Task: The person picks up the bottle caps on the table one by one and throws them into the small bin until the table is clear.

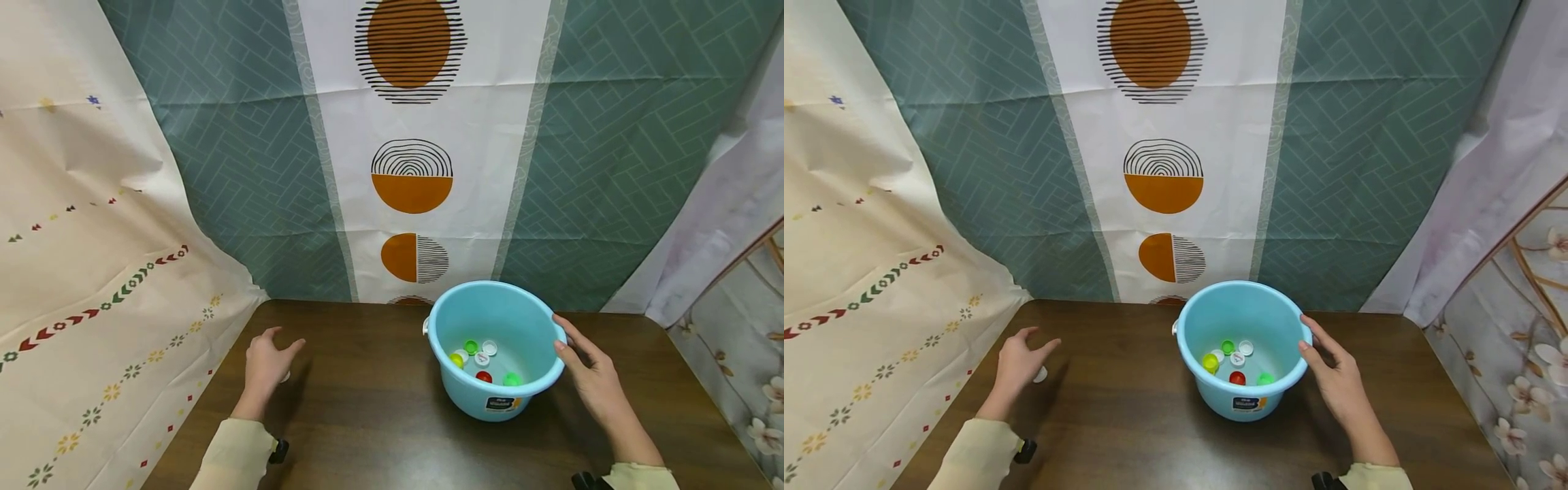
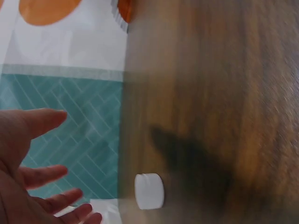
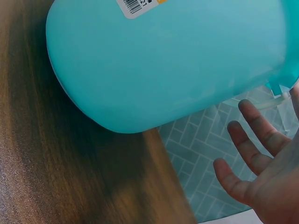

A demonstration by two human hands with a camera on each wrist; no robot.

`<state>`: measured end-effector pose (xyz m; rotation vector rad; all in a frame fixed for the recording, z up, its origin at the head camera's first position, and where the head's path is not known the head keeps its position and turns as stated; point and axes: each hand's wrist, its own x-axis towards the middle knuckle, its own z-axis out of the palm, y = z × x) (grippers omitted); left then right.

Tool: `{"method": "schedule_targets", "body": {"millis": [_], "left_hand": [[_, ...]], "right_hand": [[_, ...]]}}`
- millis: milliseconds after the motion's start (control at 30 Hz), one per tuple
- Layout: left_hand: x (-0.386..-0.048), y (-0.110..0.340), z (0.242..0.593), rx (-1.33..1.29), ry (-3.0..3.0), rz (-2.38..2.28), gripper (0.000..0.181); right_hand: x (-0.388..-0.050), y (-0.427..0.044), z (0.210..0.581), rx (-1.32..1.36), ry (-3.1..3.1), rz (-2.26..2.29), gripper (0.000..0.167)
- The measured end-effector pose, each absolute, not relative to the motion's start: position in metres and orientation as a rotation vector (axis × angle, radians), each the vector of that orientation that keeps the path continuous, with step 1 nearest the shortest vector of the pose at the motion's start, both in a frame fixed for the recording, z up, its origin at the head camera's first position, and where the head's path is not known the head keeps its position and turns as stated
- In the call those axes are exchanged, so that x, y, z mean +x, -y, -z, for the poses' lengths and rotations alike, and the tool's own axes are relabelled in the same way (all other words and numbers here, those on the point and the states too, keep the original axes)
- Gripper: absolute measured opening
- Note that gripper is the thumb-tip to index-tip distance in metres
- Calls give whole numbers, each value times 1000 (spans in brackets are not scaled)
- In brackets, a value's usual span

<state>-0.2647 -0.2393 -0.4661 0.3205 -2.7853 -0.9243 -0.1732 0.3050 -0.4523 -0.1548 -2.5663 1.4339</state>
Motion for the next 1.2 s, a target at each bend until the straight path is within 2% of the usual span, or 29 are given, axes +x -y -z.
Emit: {"method": "schedule_targets", "body": {"millis": [200, 400, 733, 1200], "left_hand": [[-261, 247, 478, 356, 3018, 851, 94], [-260, 254, 486, 406, 3149, 820, 103], [-257, 256, 492, 351, 3141, 755, 72], [-258, 255, 497, 428, 3039, 868, 47]], "right_hand": [[-174, -305, 452, -151, 2568, -1418, 47], [-173, -305, 450, -146, 2565, -1420, 47], [-171, -304, 450, -128, 2546, -1428, 47], [-171, -304, 453, -89, 2530, -1434, 48]]}}
